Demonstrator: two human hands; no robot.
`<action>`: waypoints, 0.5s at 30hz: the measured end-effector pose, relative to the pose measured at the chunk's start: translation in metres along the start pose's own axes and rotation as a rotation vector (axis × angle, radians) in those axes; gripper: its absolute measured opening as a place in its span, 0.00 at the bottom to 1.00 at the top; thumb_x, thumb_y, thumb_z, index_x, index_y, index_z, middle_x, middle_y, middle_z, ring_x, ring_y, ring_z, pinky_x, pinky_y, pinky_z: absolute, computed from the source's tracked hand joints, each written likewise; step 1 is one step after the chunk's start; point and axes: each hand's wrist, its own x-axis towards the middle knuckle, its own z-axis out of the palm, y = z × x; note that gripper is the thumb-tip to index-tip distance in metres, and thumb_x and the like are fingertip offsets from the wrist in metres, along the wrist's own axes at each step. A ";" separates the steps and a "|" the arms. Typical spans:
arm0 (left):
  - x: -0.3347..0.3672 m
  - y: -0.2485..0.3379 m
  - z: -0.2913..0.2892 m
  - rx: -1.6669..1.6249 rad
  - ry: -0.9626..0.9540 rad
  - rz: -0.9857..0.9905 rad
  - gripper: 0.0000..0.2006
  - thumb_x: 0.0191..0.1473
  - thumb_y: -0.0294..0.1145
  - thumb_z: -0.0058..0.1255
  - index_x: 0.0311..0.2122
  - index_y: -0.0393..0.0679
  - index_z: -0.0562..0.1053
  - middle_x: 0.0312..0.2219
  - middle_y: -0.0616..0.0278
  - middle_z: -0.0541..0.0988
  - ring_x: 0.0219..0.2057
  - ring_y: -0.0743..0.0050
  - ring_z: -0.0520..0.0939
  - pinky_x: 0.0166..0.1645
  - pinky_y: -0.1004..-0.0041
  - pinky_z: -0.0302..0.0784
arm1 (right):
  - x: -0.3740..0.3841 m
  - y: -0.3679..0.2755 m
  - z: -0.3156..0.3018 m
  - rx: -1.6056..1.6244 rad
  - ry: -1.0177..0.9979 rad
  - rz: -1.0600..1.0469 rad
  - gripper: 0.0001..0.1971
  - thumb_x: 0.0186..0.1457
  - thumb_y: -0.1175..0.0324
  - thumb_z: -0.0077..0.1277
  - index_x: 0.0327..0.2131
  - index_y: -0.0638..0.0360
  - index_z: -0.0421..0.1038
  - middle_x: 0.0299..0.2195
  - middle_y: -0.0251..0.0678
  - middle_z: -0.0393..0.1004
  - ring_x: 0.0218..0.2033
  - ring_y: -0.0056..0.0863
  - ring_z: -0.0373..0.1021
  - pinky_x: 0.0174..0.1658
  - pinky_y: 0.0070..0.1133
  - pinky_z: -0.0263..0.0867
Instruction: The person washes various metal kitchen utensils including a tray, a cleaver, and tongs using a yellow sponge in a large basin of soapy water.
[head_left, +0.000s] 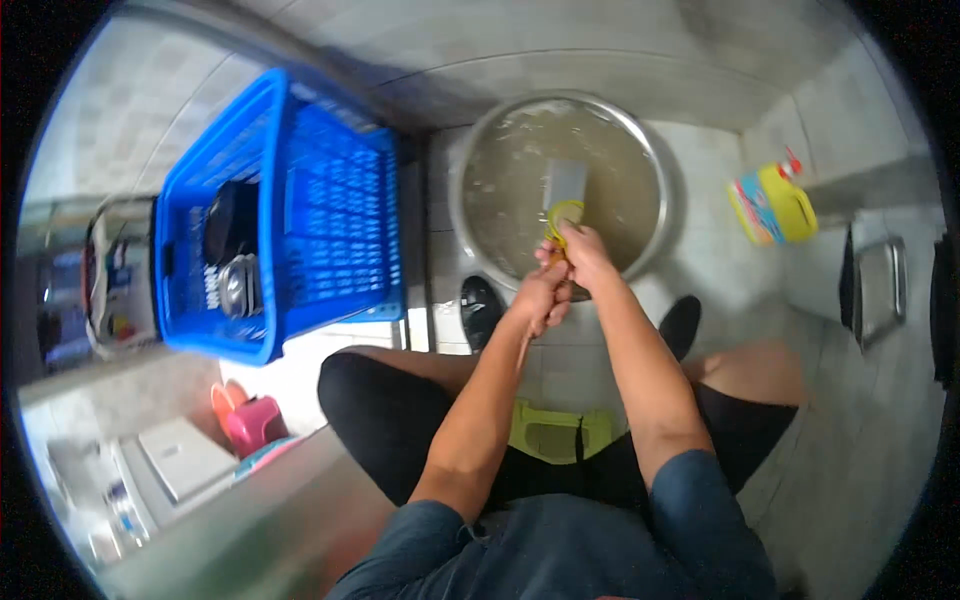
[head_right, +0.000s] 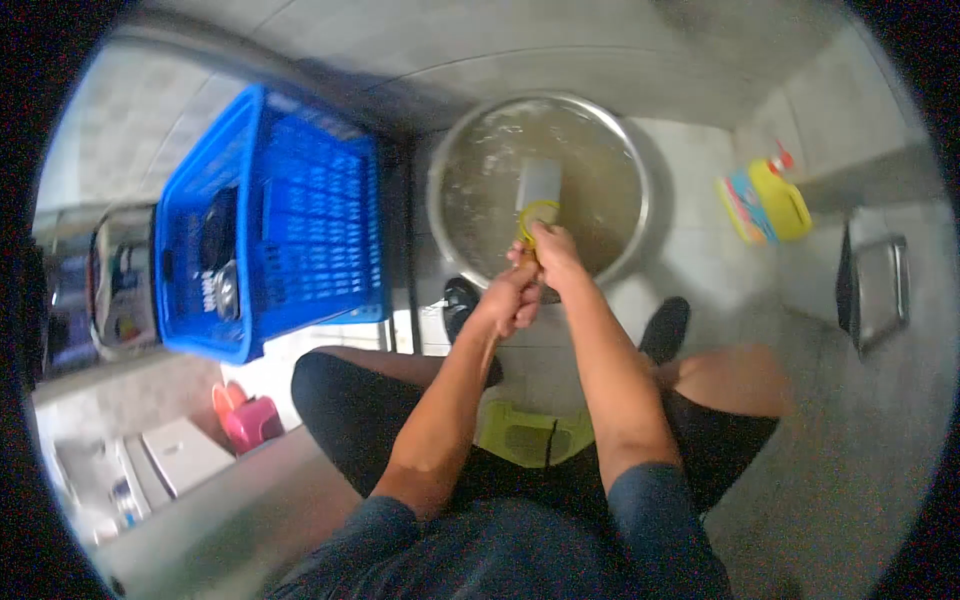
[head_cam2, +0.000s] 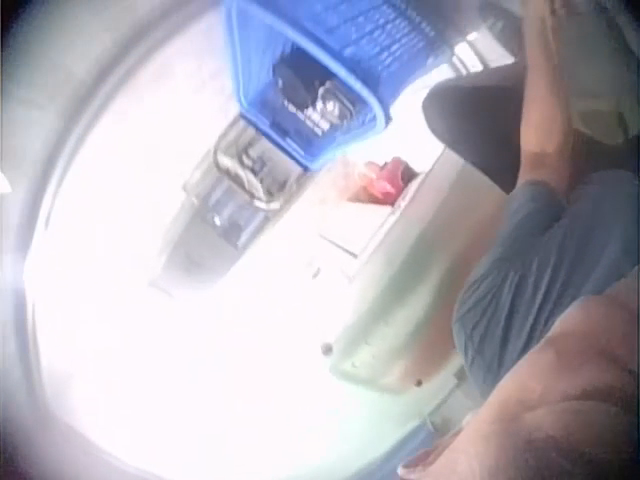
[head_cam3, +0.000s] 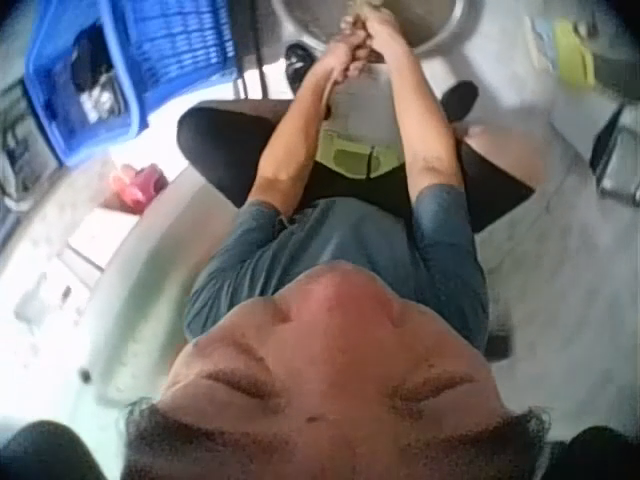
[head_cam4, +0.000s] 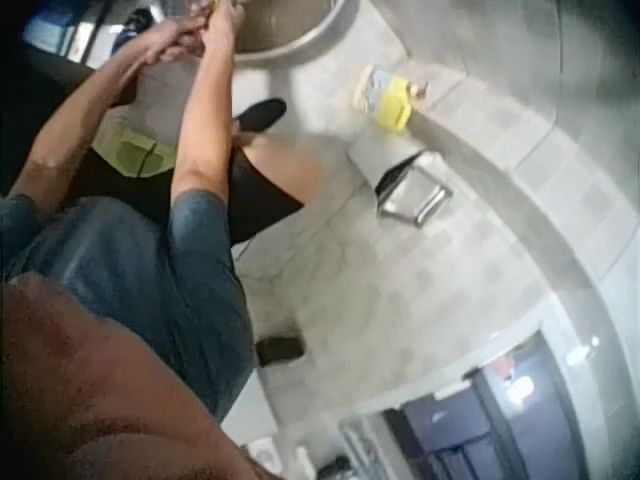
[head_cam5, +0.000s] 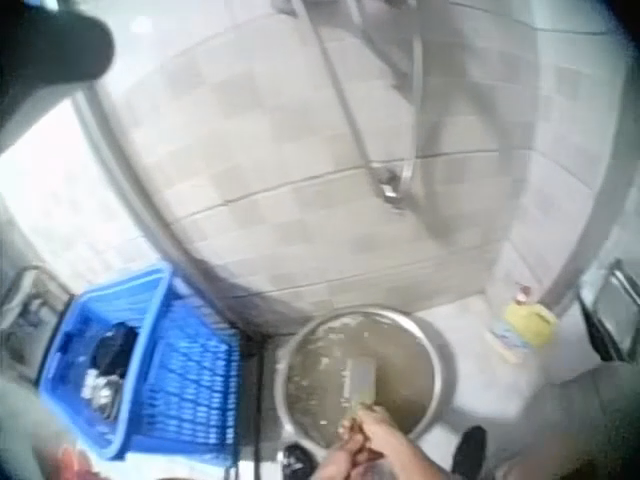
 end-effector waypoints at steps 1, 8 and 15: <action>-0.007 0.002 0.002 -0.029 -0.012 -0.011 0.12 0.64 0.45 0.42 0.33 0.48 0.65 0.14 0.73 0.60 0.09 0.81 0.56 0.11 0.76 0.46 | -0.005 -0.007 0.006 -0.047 0.027 0.004 0.20 0.64 0.53 0.46 0.31 0.65 0.70 0.22 0.39 0.73 0.22 0.31 0.71 0.23 0.30 0.68; -0.013 -0.022 0.037 -0.008 -0.095 -0.193 0.14 0.66 0.45 0.40 0.33 0.47 0.64 0.14 0.70 0.60 0.08 0.79 0.56 0.11 0.76 0.48 | 0.047 -0.050 -0.065 -0.439 0.548 -0.408 0.25 0.60 0.51 0.47 0.37 0.72 0.74 0.31 0.52 0.78 0.32 0.43 0.75 0.38 0.35 0.68; -0.014 -0.020 0.027 0.074 0.015 -0.160 0.15 0.65 0.45 0.40 0.31 0.46 0.64 0.13 0.70 0.61 0.09 0.78 0.59 0.12 0.76 0.53 | 0.061 -0.044 -0.089 -0.143 0.747 -0.259 0.17 0.59 0.61 0.46 0.40 0.68 0.74 0.34 0.52 0.77 0.35 0.41 0.76 0.36 0.33 0.70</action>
